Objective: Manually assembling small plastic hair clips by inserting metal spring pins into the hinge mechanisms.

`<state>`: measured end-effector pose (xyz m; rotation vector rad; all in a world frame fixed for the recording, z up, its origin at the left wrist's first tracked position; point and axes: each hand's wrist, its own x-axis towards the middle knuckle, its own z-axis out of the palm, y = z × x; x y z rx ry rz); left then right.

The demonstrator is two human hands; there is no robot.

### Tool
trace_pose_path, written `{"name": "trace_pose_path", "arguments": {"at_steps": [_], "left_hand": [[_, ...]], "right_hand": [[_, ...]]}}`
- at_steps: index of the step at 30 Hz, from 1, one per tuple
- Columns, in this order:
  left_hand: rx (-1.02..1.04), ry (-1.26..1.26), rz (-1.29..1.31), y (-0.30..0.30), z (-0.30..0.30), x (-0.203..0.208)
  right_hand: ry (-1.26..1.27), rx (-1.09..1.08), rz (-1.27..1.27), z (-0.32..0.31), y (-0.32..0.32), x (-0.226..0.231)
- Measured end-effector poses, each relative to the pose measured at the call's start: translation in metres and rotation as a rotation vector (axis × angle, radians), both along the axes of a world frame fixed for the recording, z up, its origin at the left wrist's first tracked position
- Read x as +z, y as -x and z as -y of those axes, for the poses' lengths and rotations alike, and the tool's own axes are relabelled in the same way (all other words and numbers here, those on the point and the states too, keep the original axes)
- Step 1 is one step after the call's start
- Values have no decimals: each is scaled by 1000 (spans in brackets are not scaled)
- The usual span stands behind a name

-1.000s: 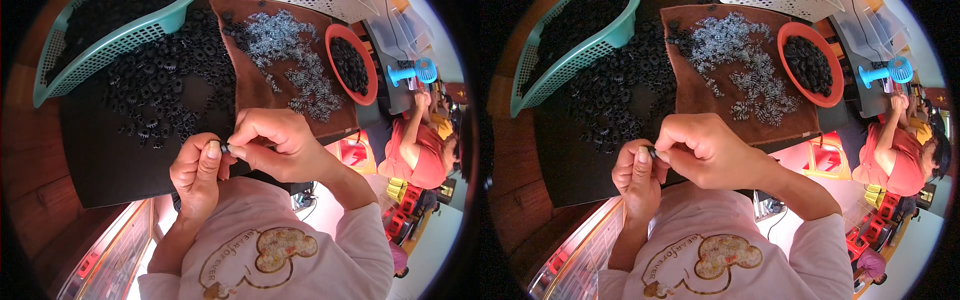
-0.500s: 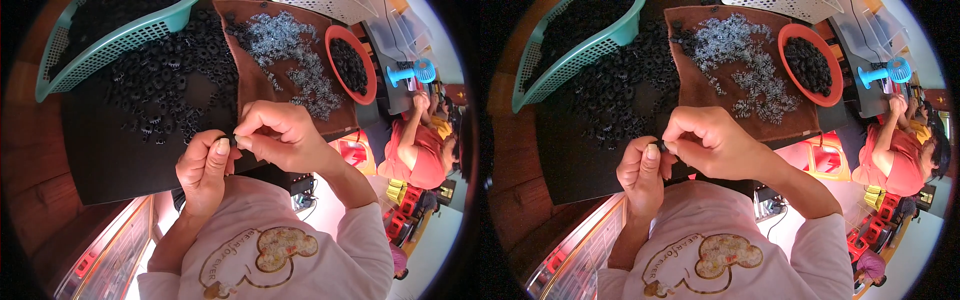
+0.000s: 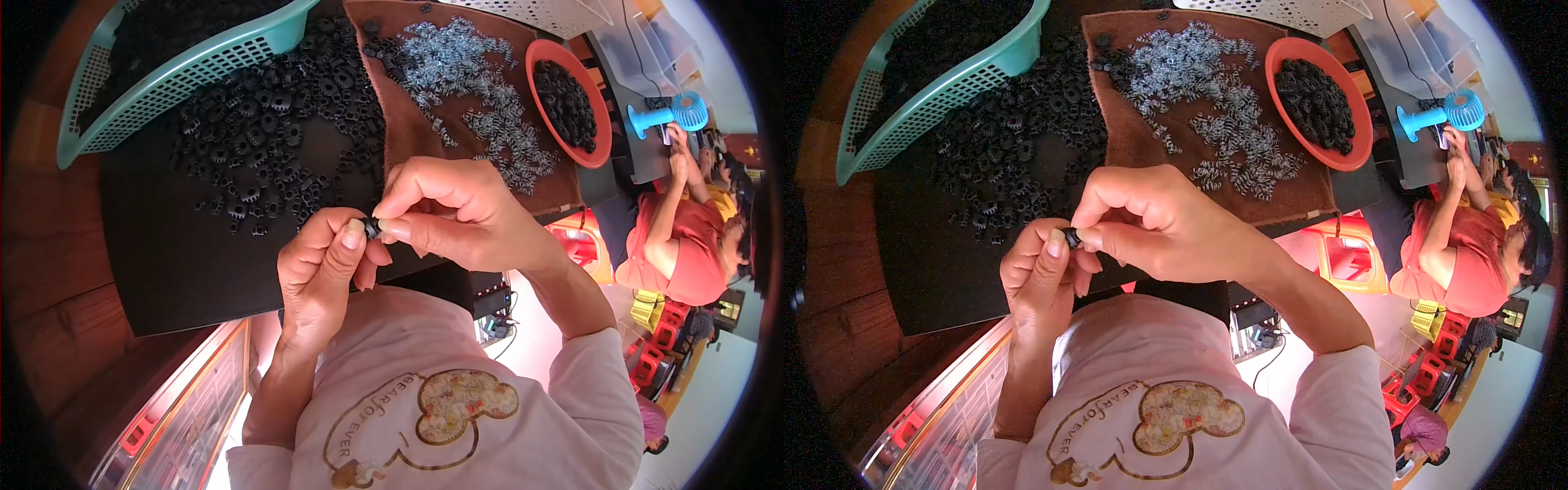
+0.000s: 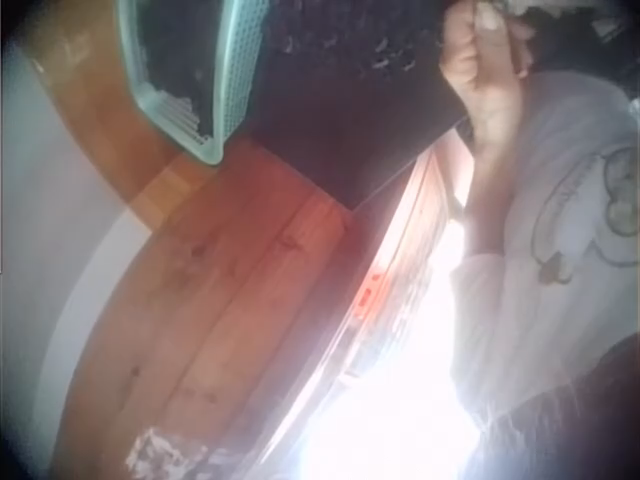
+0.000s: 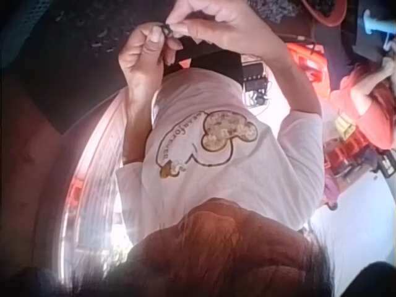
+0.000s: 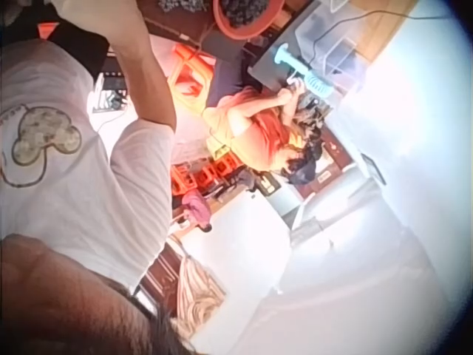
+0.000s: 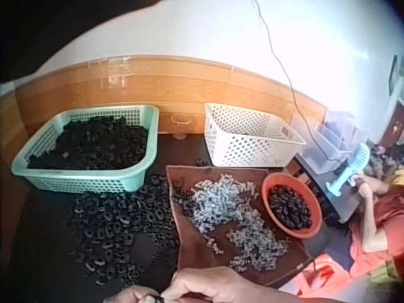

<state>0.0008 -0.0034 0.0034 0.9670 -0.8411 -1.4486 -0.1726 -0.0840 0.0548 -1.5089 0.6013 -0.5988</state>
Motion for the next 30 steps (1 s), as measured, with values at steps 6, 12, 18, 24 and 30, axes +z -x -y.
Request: {"name": "trace_pose_path", "arguments": {"at_steps": [6, 12, 18, 24, 30], "left_hand": [[-50, -18, 18, -4, -1, 1], [-28, -4, 65, 0, -2, -2], [-12, -5, 88, 0, -2, -1], [-52, -12, -16, -3, 1, -3], [-136, -37, 59, -2, 4, 3]], "right_hand": [[1, 37, -35, 3, 2, 1], [190, -12, -59, -1, -2, -8], [237, -2, -107, 2, -1, -7], [-256, 10, -231, 8, 4, -1], [533, -70, -137, 3, 0, -16]]}}
